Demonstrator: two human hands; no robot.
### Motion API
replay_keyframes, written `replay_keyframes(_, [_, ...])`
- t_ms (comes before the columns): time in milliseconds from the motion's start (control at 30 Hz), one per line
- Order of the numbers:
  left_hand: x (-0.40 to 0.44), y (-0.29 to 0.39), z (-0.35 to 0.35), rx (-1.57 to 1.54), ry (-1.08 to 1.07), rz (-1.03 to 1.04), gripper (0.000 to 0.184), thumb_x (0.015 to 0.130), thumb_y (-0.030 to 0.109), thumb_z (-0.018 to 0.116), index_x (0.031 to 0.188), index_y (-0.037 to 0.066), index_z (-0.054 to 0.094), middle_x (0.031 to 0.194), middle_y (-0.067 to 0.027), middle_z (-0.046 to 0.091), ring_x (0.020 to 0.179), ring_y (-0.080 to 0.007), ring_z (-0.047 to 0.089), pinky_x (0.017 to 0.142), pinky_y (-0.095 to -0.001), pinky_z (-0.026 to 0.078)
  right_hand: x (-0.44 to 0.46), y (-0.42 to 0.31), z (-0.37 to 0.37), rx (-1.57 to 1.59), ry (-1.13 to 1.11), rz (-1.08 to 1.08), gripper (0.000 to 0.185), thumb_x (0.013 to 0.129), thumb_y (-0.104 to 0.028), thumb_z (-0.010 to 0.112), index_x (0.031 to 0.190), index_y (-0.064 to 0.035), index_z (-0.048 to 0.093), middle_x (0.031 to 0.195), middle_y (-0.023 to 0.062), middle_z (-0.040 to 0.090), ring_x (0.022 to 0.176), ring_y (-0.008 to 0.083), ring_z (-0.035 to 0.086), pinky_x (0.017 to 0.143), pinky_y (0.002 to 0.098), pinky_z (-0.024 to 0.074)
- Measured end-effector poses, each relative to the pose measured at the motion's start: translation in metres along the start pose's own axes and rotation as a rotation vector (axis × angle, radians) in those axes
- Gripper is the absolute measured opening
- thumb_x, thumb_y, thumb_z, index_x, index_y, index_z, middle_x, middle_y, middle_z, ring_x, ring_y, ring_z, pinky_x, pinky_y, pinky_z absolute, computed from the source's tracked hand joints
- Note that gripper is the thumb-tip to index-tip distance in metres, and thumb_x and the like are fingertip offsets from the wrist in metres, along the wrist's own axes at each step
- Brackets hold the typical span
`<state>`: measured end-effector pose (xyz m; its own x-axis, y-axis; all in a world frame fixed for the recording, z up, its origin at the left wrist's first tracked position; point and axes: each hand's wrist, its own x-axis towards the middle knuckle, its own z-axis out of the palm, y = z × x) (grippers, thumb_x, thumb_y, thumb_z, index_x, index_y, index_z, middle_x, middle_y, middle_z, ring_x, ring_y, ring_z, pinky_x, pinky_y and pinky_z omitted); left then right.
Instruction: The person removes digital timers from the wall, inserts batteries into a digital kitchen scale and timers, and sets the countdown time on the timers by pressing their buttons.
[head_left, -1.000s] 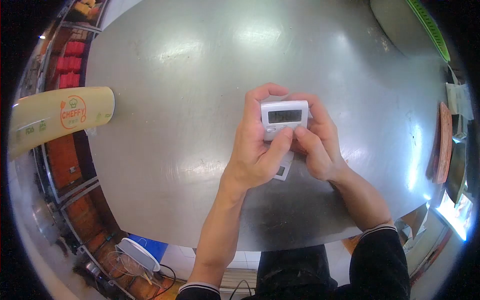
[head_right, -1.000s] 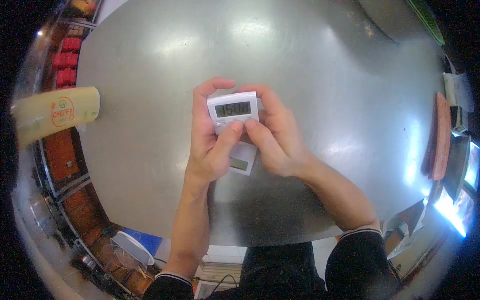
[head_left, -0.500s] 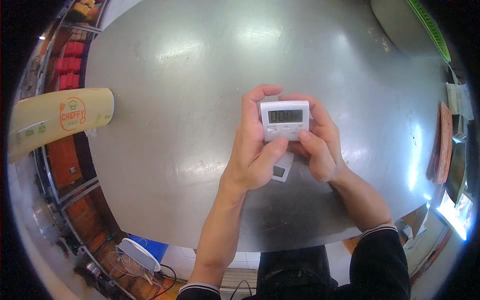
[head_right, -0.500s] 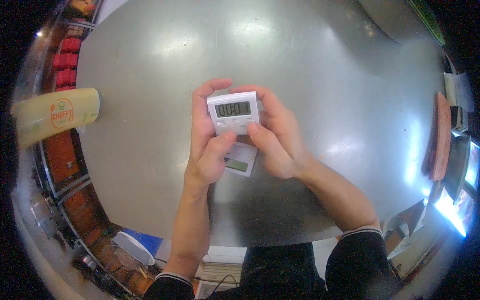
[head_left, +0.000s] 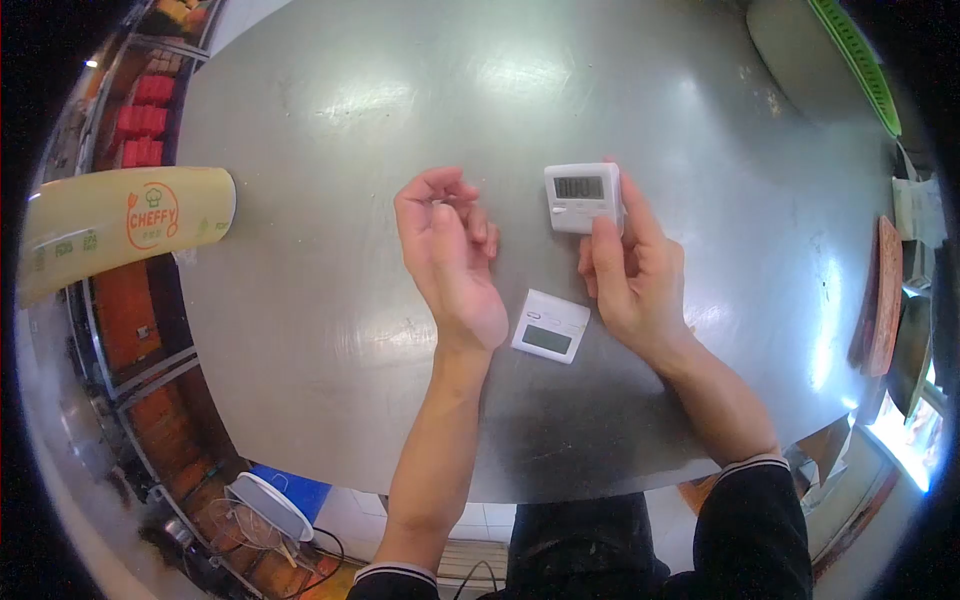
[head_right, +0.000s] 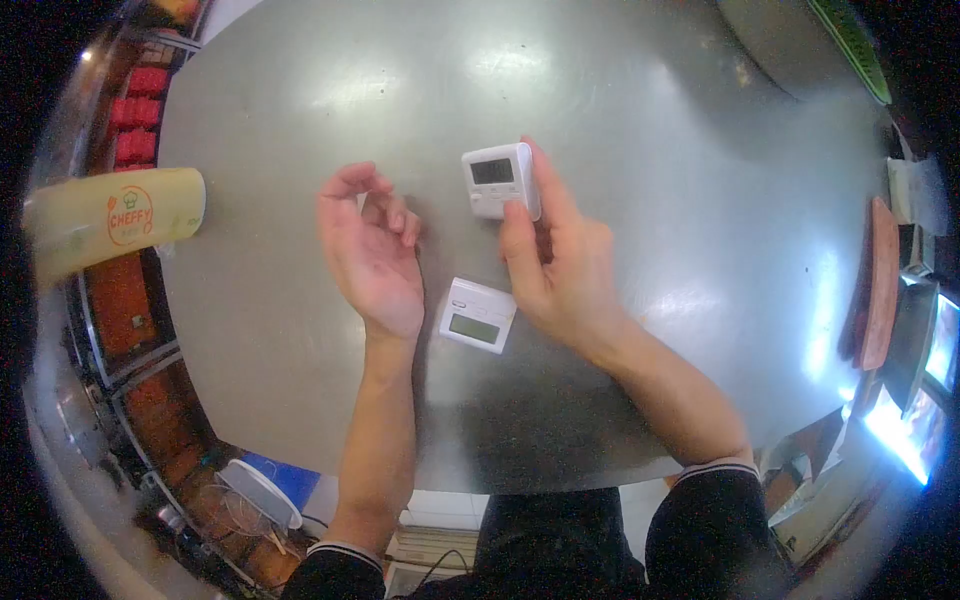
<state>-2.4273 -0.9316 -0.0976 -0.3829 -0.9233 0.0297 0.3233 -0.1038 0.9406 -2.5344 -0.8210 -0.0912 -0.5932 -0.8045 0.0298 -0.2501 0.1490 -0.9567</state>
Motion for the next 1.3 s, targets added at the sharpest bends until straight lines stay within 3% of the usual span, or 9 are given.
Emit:
replay_keyframes(267, [0.005, 0.009, -0.017, -0.037, 0.257, 0.136, 0.029, 0.101, 0.031, 0.044, 0.092, 0.004, 0.049, 0.073, 0.0024, 0.039, 0.058, -0.0043, 0.029, 0.052, -0.0223, 0.024, -0.021, 0.0, 0.002, -0.276, 0.181, -0.204, 0.04, 0.088, -0.013, 0.074, 0.122, -0.0017, 0.057, 0.068, 0.0001, 0.053, 0.056, 0.0088, 0.048, 0.052, 0.0205, 0.0368])
replay_keyframes(467, [0.014, 0.015, -0.028, -0.065, 0.381, 0.208, 0.034, 0.104, 0.03, 0.041, 0.078, 0.009, 0.044, 0.068, 0.0045, 0.029, 0.056, -0.0054, 0.023, 0.049, -0.0239, 0.021, -0.017, -0.042, 0.023, -0.648, -0.257, -0.44, 0.048, 0.065, -0.017, 0.089, 0.102, -0.0029, 0.061, 0.087, 0.0117, 0.057, 0.082, 0.0303, 0.056, 0.069, 0.0362, 0.0445])
replay_keyframes(633, [0.016, 0.015, -0.031, -0.02, 0.348, 0.187, 0.033, 0.103, 0.026, 0.041, 0.074, 0.01, 0.04, 0.065, 0.0041, 0.031, 0.055, -0.0056, 0.025, 0.049, -0.024, 0.02, -0.038, -0.035, -0.022, -0.329, -0.457, -0.28, 0.035, 0.079, -0.026, 0.083, 0.102, -0.0068, 0.063, 0.098, 0.0138, 0.063, 0.079, 0.0283, 0.06, 0.074, 0.0433, 0.0476])
replay_keyframes(767, [0.01, 0.001, -0.031, -0.012, 0.329, 0.227, 0.029, 0.099, 0.019, 0.044, 0.072, 0.009, 0.042, 0.063, 0.005, 0.034, 0.057, -0.0037, 0.027, 0.05, -0.0238, 0.018, -0.012, -0.114, -0.037, 0.818, 0.084, -0.128, 0.039, 0.089, -0.013, 0.073, 0.124, -0.0087, 0.055, 0.114, 0.0105, 0.065, 0.102, 0.0274, 0.067, 0.1, 0.0436, 0.0481])
replay_keyframes(800, [0.004, 0.002, -0.033, 0.02, 0.348, 0.207, 0.028, 0.099, 0.019, 0.045, 0.072, 0.008, 0.042, 0.064, 0.0053, 0.034, 0.058, -0.0036, 0.028, 0.051, -0.0242, 0.019, -0.01, -0.115, -0.029, 0.281, -0.635, -0.335, 0.041, 0.095, -0.017, 0.065, 0.132, -0.007, 0.051, 0.125, 0.0113, 0.06, 0.114, 0.0222, 0.061, 0.104, 0.0415, 0.045])
replay_keyframes(900, [0.019, 0.011, -0.024, 0.036, 0.305, 0.169, 0.03, 0.099, 0.021, 0.045, 0.072, 0.009, 0.041, 0.064, 0.005, 0.034, 0.057, -0.0039, 0.029, 0.05, -0.0247, 0.02, -0.003, -0.104, -0.025, -0.546, -0.81, -0.442, 0.049, 0.099, -0.016, 0.06, 0.143, -0.0047, 0.042, 0.138, 0.0123, 0.052, 0.117, 0.0146, 0.058, 0.101, 0.0375, 0.048])
replay_keyframes(1033, [0.015, 0.001, -0.023, 0.065, 0.261, 0.121, 0.028, 0.098, 0.02, 0.049, 0.074, 0.006, 0.044, 0.068, 0.0045, 0.036, 0.065, -0.0052, 0.032, 0.055, -0.0253, 0.025, 0.029, -0.155, -0.028, 0.071, -0.779, 0.035, 0.047, 0.098, -0.009, 0.059, 0.139, -0.0076, 0.037, 0.127, 0.0161, 0.057, 0.104, 0.0216, 0.064, 0.09, 0.0376, 0.0547])
replay_keyframes(1167, [0.026, 0.004, -0.017, 0.151, 0.312, 0.203, 0.026, 0.097, 0.02, 0.049, 0.077, 0.004, 0.046, 0.069, 0.0034, 0.038, 0.066, -0.0073, 0.034, 0.057, -0.0267, 0.028, 0.082, -0.142, 0.0, 0.668, -0.545, -0.221, 0.048, 0.1, -0.002, 0.049, 0.142, -0.0051, 0.025, 0.125, 0.022, 0.059, 0.112, 0.0299, 0.063, 0.098, 0.0412, 0.0523])
replay_keyframes(1300, [0.045, -0.002, 0.003, 0.132, 0.422, 0.311, 0.026, 0.096, 0.021, 0.049, 0.078, 0.003, 0.047, 0.071, 0.0027, 0.04, 0.068, -0.0085, 0.036, 0.057, -0.0278, 0.029, 0.109, -0.166, 0.012, 0.778, -0.547, -0.103, 0.048, 0.1, 0.0, 0.047, 0.142, -0.0037, 0.025, 0.117, 0.0215, 0.063, 0.086, 0.0203, 0.067, 0.071, 0.0335, 0.0591])
